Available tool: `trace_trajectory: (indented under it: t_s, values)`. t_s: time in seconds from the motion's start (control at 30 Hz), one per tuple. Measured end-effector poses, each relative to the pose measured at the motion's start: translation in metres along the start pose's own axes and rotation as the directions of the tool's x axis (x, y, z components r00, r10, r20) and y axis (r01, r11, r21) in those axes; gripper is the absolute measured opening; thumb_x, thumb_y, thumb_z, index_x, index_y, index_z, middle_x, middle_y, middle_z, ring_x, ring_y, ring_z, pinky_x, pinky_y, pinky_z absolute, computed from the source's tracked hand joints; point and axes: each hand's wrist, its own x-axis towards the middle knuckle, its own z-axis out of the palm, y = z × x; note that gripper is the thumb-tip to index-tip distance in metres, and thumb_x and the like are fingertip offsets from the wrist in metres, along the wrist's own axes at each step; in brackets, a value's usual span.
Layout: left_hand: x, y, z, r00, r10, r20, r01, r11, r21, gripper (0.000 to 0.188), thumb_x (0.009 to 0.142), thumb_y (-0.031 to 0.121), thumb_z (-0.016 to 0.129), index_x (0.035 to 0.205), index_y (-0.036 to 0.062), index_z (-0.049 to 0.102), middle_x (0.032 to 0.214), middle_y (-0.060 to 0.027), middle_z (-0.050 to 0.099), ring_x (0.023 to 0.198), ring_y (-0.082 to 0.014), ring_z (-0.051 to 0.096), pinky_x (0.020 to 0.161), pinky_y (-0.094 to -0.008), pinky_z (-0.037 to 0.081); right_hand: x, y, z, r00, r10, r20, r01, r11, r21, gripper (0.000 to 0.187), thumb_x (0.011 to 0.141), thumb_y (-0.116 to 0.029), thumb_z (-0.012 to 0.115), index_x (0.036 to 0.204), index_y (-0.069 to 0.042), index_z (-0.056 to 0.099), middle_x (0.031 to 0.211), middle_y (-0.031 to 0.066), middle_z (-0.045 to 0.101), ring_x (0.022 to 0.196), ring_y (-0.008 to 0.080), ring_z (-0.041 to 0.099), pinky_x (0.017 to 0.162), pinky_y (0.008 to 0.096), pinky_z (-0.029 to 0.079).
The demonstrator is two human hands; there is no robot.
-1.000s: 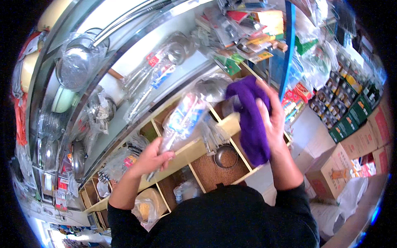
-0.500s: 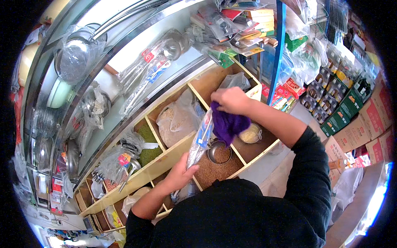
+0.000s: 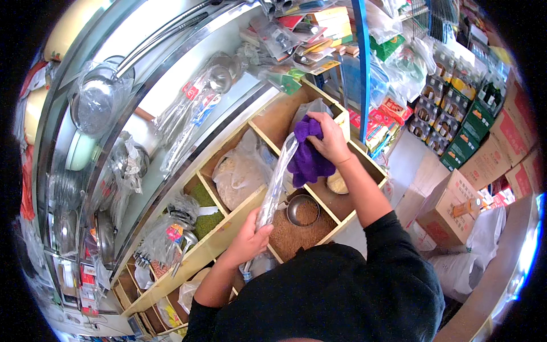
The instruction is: The person wipes various packaged kitchen utensils, including ladles and spoons, with a purple cloth. They handle the items one by one, wiping the plastic packaging and then placing them back onto the metal shelf in a store aisle.
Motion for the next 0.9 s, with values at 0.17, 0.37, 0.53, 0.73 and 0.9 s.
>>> trace_trajectory:
  t_s: [0.17,0.37,0.53,0.73,0.9]
  values:
    - [-0.009,0.001,0.0,0.998,-0.059,0.037,0.064,0.988,-0.14,0.043,0.096,0.016,0.049,0.133,0.0081,0.028,0.065,0.0031,0.036,0.048,-0.0044,0.034,0.043,-0.0214,0.031,-0.002,-0.007,-0.021,0.987,-0.157,0.036,0.161,0.979,-0.125,0.067,0.063,0.0,0.073,0.124,-0.002,0.044,0.109,0.0194,0.054,0.101,0.0382,0.055,0.09,0.04,0.045]
    - [-0.002,-0.002,-0.014,0.993,-0.12,0.02,0.122,0.963,-0.238,0.042,0.096,0.017,0.051,0.132,0.0087,0.031,0.072,0.0031,0.038,0.052,-0.0043,0.035,0.045,-0.021,0.032,0.001,-0.014,-0.02,0.934,-0.099,0.344,0.159,0.976,-0.151,0.07,0.067,-0.001,0.072,0.129,0.001,0.038,0.118,0.0214,0.047,0.111,0.0389,0.048,0.097,0.0407,0.04]
    - [-0.004,-0.006,-0.02,0.993,-0.11,-0.038,0.095,0.957,-0.274,0.035,0.096,0.017,0.051,0.127,0.0092,0.036,0.074,0.0026,0.039,0.054,-0.0042,0.036,0.045,-0.0206,0.032,0.008,-0.007,-0.033,0.878,0.019,0.479,0.078,0.98,-0.182,0.066,0.07,0.001,0.067,0.13,0.0,0.037,0.123,0.022,0.044,0.116,0.0384,0.046,0.1,0.0399,0.039]
    - [-0.002,-0.007,-0.041,0.978,-0.08,-0.194,-0.002,0.921,-0.389,0.019,0.096,0.021,0.051,0.109,0.01,0.041,0.08,0.0008,0.043,0.054,-0.0045,0.037,0.044,-0.0197,0.034,0.012,-0.007,-0.053,0.9,0.434,0.034,-0.434,0.888,0.152,0.029,0.085,-0.001,0.058,0.113,0.001,0.051,0.095,0.0063,0.062,0.089,0.0158,0.058,0.084,0.0293,0.046]
    - [0.012,-0.002,-0.019,0.996,-0.009,0.085,0.052,0.855,-0.517,0.019,0.098,0.018,0.047,0.113,0.0094,0.038,0.083,-0.0004,0.043,0.054,-0.0049,0.038,0.043,-0.0203,0.034,0.006,-0.042,0.016,0.973,-0.227,0.038,0.23,0.964,-0.134,0.052,0.06,0.006,0.066,0.11,-0.003,0.054,0.106,0.0156,0.055,0.101,0.0333,0.053,0.091,0.0403,0.042]
